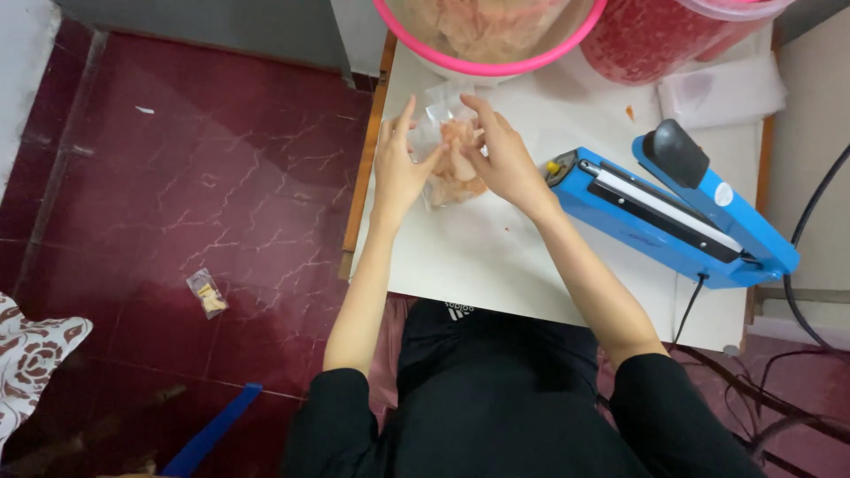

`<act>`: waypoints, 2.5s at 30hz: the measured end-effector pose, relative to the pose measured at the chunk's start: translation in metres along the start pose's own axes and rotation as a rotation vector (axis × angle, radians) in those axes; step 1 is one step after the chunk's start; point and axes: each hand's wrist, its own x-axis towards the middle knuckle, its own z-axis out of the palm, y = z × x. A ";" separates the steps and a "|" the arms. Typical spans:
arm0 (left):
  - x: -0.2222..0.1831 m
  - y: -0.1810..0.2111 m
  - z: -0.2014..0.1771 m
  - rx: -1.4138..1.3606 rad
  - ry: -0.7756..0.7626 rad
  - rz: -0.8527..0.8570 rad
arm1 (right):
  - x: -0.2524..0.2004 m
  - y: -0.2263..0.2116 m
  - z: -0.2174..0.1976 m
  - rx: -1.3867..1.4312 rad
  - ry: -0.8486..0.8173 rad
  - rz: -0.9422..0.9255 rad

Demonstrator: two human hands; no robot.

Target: The person is filling small plastic bags with chips and then sealing each bag using a manual heat sealer.

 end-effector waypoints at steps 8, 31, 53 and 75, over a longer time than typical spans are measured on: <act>0.008 -0.038 0.028 -0.060 -0.263 -0.011 | 0.000 0.013 0.001 -0.222 -0.069 0.072; 0.034 0.036 -0.011 -0.159 -0.252 0.115 | -0.019 -0.082 -0.062 -0.291 -0.095 0.072; 0.217 0.149 -0.084 -0.256 -0.082 0.632 | 0.040 -0.112 -0.234 -0.501 0.177 0.001; 0.300 0.191 -0.051 0.414 -0.316 0.638 | 0.122 -0.098 -0.252 -0.357 -0.079 0.133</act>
